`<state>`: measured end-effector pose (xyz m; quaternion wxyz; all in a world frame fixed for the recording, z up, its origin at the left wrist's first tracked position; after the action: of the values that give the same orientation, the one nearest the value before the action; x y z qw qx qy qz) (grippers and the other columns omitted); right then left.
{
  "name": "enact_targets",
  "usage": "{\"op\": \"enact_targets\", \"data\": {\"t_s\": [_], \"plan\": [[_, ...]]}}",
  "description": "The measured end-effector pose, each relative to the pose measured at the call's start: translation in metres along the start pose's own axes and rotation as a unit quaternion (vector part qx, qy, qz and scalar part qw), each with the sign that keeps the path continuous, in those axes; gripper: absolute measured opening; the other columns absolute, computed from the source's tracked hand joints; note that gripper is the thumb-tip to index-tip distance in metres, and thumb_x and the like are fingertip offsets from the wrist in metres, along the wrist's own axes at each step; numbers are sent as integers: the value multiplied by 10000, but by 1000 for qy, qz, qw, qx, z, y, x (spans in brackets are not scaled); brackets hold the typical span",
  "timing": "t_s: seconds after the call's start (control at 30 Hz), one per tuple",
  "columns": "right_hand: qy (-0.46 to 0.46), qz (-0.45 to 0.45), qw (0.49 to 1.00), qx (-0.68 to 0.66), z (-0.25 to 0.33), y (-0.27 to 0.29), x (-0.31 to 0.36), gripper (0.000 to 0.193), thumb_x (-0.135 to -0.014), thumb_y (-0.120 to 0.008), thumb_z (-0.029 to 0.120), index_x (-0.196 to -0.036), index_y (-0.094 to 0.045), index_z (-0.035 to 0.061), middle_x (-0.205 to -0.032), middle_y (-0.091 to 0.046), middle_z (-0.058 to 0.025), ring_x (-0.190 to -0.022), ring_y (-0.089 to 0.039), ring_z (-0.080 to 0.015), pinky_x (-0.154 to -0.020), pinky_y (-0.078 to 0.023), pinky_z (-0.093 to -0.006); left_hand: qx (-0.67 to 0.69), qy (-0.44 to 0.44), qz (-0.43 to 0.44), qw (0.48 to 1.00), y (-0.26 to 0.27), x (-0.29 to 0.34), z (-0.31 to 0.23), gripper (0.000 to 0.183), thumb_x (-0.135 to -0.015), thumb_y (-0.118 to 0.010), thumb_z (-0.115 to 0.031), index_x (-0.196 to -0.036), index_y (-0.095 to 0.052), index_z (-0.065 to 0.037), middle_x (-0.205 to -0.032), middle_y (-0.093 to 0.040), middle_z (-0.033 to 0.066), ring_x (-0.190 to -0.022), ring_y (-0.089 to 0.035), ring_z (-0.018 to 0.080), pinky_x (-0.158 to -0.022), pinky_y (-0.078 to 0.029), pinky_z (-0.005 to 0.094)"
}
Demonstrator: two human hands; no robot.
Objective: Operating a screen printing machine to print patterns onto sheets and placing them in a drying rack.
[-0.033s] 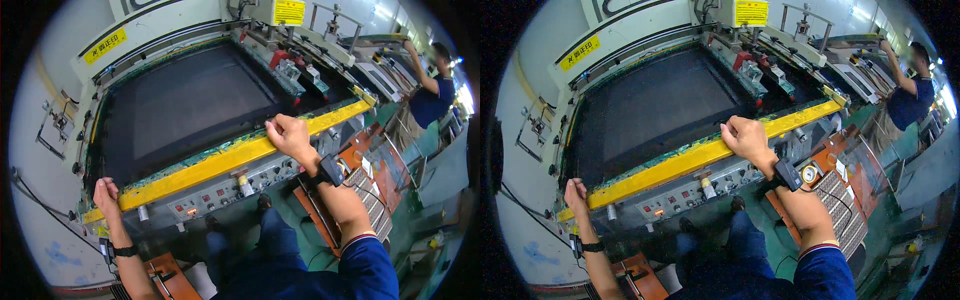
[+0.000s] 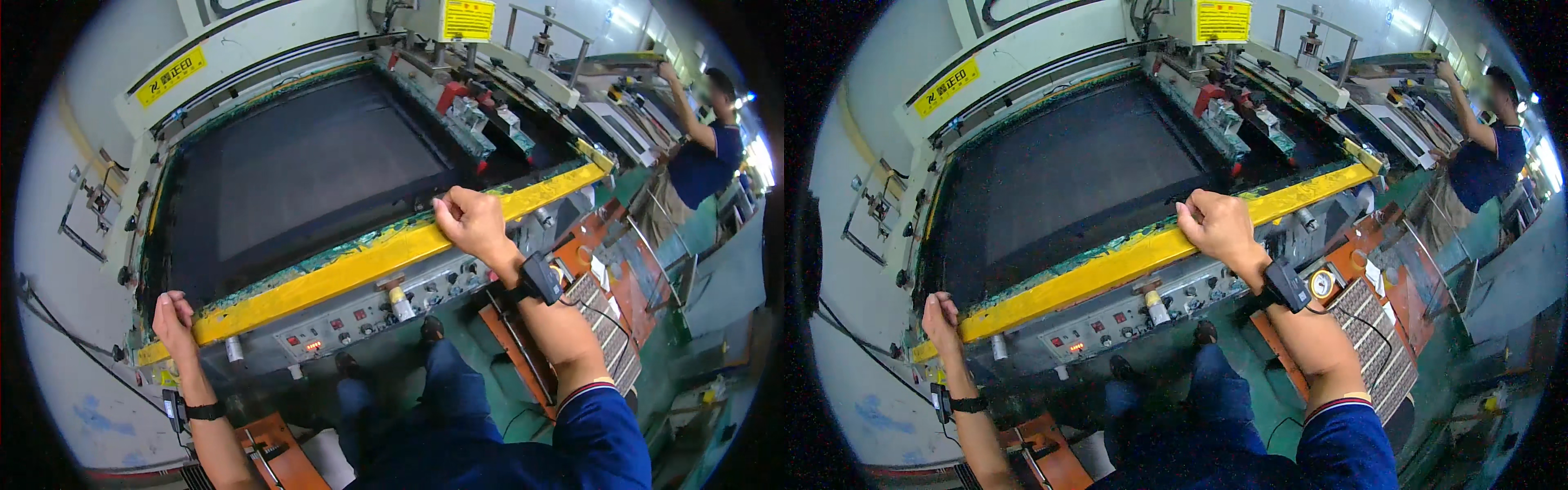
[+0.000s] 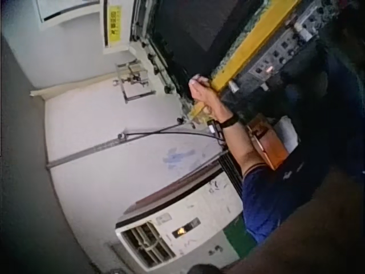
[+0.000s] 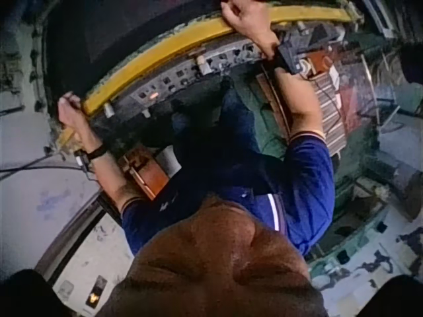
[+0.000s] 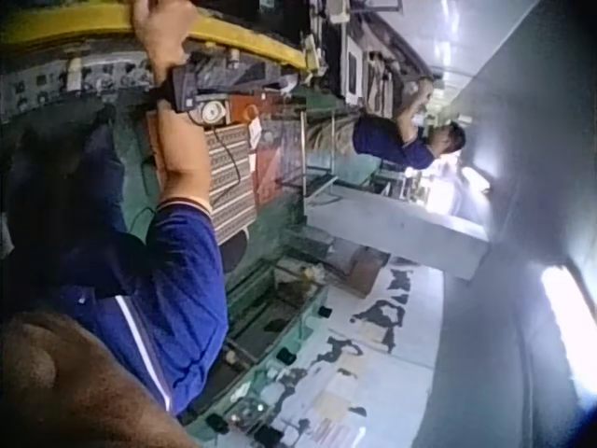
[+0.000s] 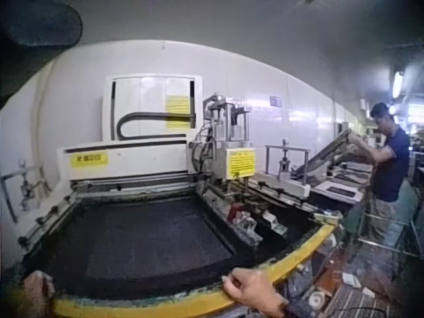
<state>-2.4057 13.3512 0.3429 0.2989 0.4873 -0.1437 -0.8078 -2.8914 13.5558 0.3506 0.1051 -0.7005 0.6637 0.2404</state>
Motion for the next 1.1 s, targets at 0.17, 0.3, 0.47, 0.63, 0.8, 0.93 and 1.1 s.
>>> {"op": "enact_targets", "data": {"t_s": [0.17, 0.3, 0.47, 0.63, 0.8, 0.93, 1.1], "plan": [[-6, -2, 1000, 8, -12, -10, 7, 223, -823, -671, 218, -679, -599, 65, -607, -591, -136, -553, -597, -335, -504, -453, -411, -2, 16, 4, 1000, -5, -1, 8, 341, -1007, -452, -319, -894, -623, -47, -632, -509, -22, -523, -374, 29, -469, -252, 193], [3, -6, 1000, 6, -7, -11, 6, 247, -835, -668, 211, -668, -590, 46, -596, -582, -146, -529, -588, -327, -484, -436, -398, -20, 26, -15, 999, -6, 1, 2, 340, -1005, -460, -320, -901, -626, -42, -642, -512, -24, -524, -371, 30, -479, -256, 189], [1, -3, 1000, -2, -6, -13, 9, 249, -838, -672, 205, -673, -588, 39, -587, -579, -140, -492, -574, -291, -464, -421, -373, -2, 17, -6, 1000, -4, 2, 9, 337, -1005, -459, -317, -909, -622, -38, -644, -507, -27, -526, -355, 30, -482, -250, 194], [-7, 8, 1000, 1, -7, -14, 15, 228, -837, -669, 195, -684, -594, 43, -593, -579, -138, -492, -572, -289, -463, -419, -369, -12, 4, -2, 1000, -4, 8, 6, 338, -1009, -449, -311, -904, -617, -38, -642, -506, -24, -533, -356, 32, -486, -253, 196], [-13, 6, 1000, 1, -4, -15, 17, 228, -836, -669, 194, -687, -594, 38, -593, -578, -140, -491, -568, -287, -469, -419, -368, -23, -1, 3, 1000, -1, 9, 10, 332, -1011, -445, -303, -901, -613, -39, -647, -514, -21, -538, -358, 32, -489, -257, 199], [-5, 3, 1000, 7, -2, -15, 16, 233, -834, -674, 190, -681, -590, 35, -590, -577, -137, -486, -564, -284, -463, -411, -368, -30, 2, 1, 1000, 0, 11, 9, 328, -1012, -439, -292, -904, -615, -36, -648, -512, -21, -548, -383, 35, -496, -273, 197], [-2, -5, 1000, 15, -4, -13, 17, 248, -842, -669, 188, -674, -576, 32, -572, -554, -132, -463, -536, -273, -452, -394, -359, -6, 15, 6, 1000, -5, 12, 11, 319, -1009, -444, -285, -897, -617, -42, -652, -515, -19, -555, -399, 33, -500, -284, 192]]}}
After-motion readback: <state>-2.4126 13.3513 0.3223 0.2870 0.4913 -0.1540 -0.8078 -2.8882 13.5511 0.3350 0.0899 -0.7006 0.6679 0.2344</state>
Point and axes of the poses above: each hand's wrist, its own x-axis away from the middle knuckle, its own y-axis out of the back of the hand, z = x × y, the point moved 5 cm from there along -x, towards the middle knuckle
